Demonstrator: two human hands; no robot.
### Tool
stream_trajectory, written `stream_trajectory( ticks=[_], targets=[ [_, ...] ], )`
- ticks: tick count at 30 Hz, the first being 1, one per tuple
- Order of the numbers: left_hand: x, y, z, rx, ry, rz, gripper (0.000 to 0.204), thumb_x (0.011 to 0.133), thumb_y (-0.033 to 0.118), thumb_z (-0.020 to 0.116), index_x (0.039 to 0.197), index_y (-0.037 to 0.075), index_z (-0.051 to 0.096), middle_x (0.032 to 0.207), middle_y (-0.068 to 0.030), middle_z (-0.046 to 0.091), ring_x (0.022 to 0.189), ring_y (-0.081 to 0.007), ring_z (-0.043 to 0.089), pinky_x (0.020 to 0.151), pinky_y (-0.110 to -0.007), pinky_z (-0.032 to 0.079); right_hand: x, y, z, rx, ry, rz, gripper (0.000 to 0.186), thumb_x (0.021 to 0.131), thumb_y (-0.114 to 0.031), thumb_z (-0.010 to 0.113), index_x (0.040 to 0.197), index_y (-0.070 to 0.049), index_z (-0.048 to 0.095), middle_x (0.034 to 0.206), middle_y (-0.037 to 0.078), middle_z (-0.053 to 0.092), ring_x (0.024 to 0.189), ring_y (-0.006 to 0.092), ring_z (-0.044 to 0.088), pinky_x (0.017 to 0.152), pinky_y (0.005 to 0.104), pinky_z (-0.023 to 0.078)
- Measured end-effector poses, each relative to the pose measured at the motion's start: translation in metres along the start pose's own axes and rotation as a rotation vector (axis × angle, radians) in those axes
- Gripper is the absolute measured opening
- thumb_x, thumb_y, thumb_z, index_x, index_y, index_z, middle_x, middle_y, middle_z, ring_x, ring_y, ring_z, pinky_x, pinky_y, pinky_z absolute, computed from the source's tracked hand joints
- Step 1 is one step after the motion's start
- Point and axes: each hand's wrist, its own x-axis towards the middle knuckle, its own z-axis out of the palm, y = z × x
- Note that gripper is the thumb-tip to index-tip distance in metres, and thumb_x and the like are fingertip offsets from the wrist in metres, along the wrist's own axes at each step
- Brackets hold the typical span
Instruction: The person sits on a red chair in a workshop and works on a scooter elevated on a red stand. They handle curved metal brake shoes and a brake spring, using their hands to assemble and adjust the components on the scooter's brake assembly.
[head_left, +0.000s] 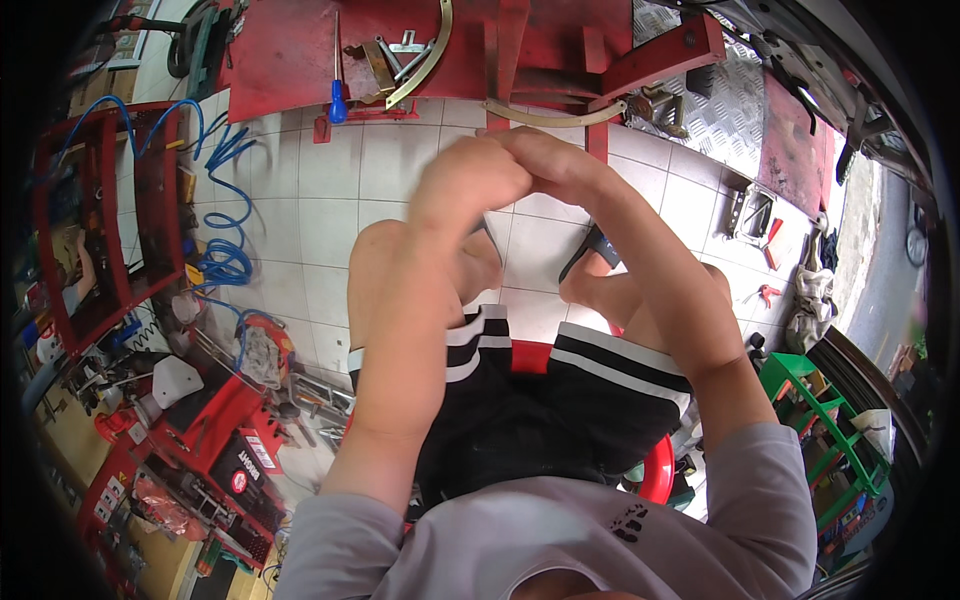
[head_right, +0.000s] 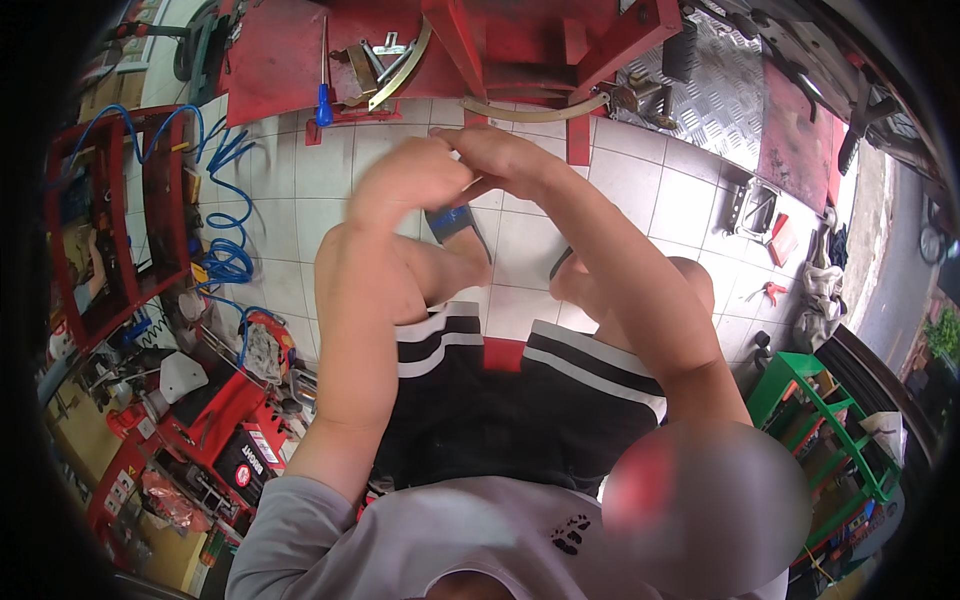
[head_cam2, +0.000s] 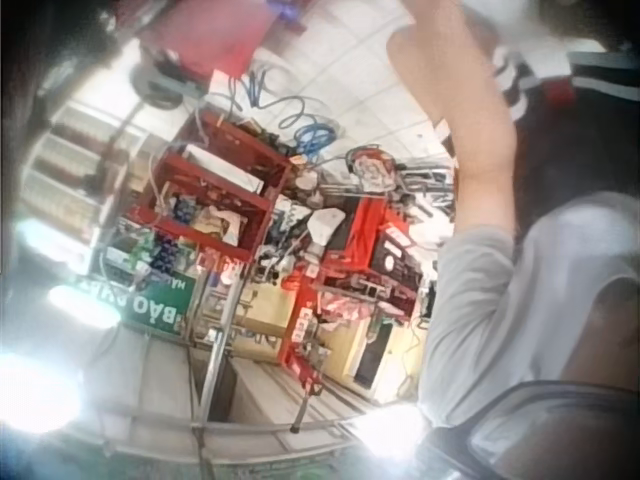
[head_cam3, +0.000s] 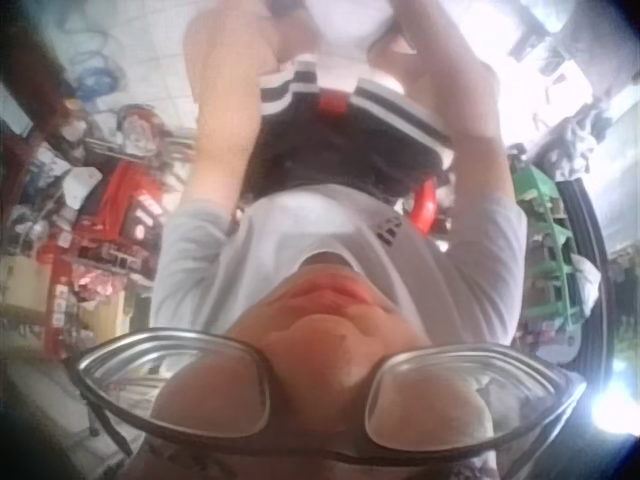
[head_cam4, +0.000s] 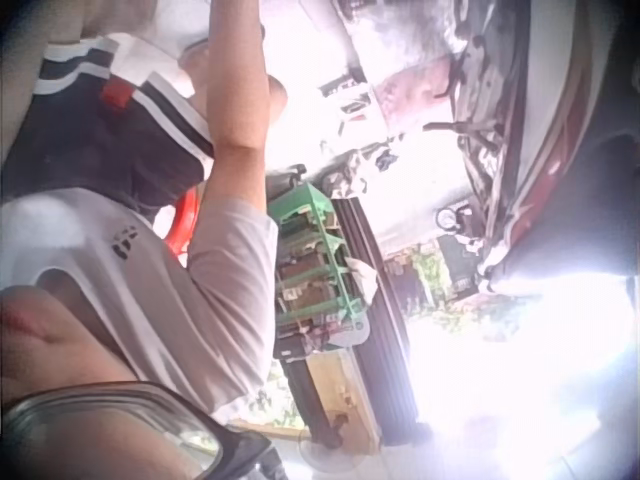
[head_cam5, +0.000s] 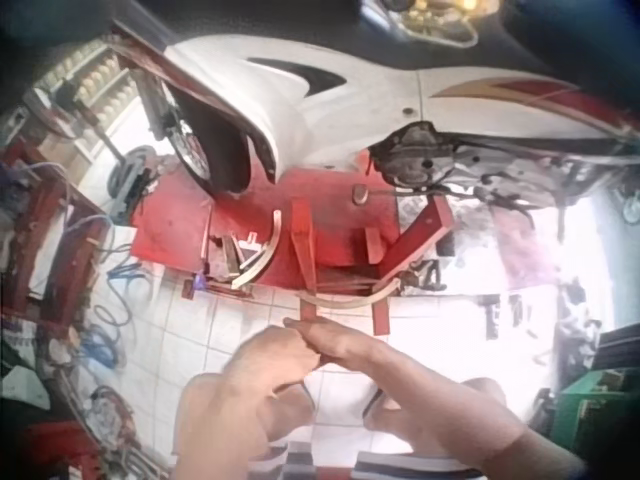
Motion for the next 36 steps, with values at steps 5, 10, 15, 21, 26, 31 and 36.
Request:
stream_trajectory(
  ticks=[5,10,15,21,26,31,36],
  targets=[
    [0.001,0.043,0.011,-0.012,-0.069,0.152,0.039,0.082,0.035,0.056,0.094,-0.001,0.066,0.083,-0.0167,0.068,0.078,-0.0282,0.066,0.070,-0.039,0.051,0.003,0.022,-0.053,-0.111,0.238,-0.105,0.042,0.087,-0.016,0.061,0.124,0.002,0.052,0.107,0.011,0.060,0.093,0.0148,0.059,0.079,0.0286,0.048],
    [0.002,0.054,0.006,-0.143,-0.121,0.430,0.035,0.086,0.028,0.060,0.107,-0.001,0.058,0.091,-0.0145,0.066,0.085,-0.0258,0.064,0.076,-0.038,0.050,-0.046,-0.017,-0.070,-0.357,0.346,-0.078,0.034,0.091,-0.011,0.054,0.123,-0.001,0.052,0.088,0.007,0.062,0.068,0.0118,0.061,0.055,0.0258,0.048],
    [0.045,0.051,0.017,-0.570,0.152,0.541,0.014,0.089,0.000,0.050,0.103,-0.001,0.050,0.093,-0.0114,0.064,0.085,-0.0186,0.063,0.074,-0.032,0.050,-0.064,-0.028,-0.096,-0.113,0.353,-0.337,0.020,0.093,-0.016,0.052,0.107,-0.001,0.053,0.084,0.008,0.060,0.062,0.0143,0.061,0.052,0.0280,0.051],
    [0.064,0.062,0.021,-0.930,0.244,0.585,0.013,0.092,-0.006,0.043,0.103,-0.006,0.050,0.086,-0.0128,0.065,0.074,-0.0172,0.067,0.063,-0.029,0.056,-0.060,-0.032,-0.095,0.024,0.377,-0.342,0.038,0.092,-0.017,0.054,0.127,-0.001,0.049,0.088,0.006,0.061,0.067,0.0108,0.058,0.053,0.0278,0.048],
    [0.071,0.058,0.011,-0.872,0.301,0.599,0.012,0.096,0.001,0.049,0.103,-0.008,0.054,0.081,-0.0131,0.067,0.070,-0.0189,0.069,0.065,-0.030,0.059,-0.058,-0.038,-0.091,-0.092,0.442,-0.377,0.043,0.089,-0.019,0.060,0.127,0.000,0.053,0.087,0.004,0.062,0.065,0.0070,0.053,0.050,0.0240,0.043],
    [0.064,0.065,0.003,-0.814,0.342,0.544,0.019,0.098,0.014,0.051,0.095,-0.003,0.060,0.072,-0.0050,0.065,0.063,-0.0113,0.063,0.056,-0.025,0.050,-0.055,-0.029,-0.103,-0.284,0.366,-0.373,0.037,0.087,-0.017,0.066,0.120,-0.002,0.058,0.087,0.001,0.061,0.064,0.0041,0.050,0.050,0.0213,0.038],
    [0.073,0.058,0.007,-0.673,0.487,0.532,0.024,0.098,0.023,0.054,0.095,0.002,0.064,0.068,0.0004,0.063,0.058,-0.0061,0.053,0.054,-0.023,0.041,-0.057,-0.031,-0.094,-0.417,0.510,-0.390,0.035,0.084,-0.018,0.070,0.113,-0.002,0.062,0.082,0.002,0.061,0.060,0.0062,0.051,0.051,0.0228,0.042]
  ],
)
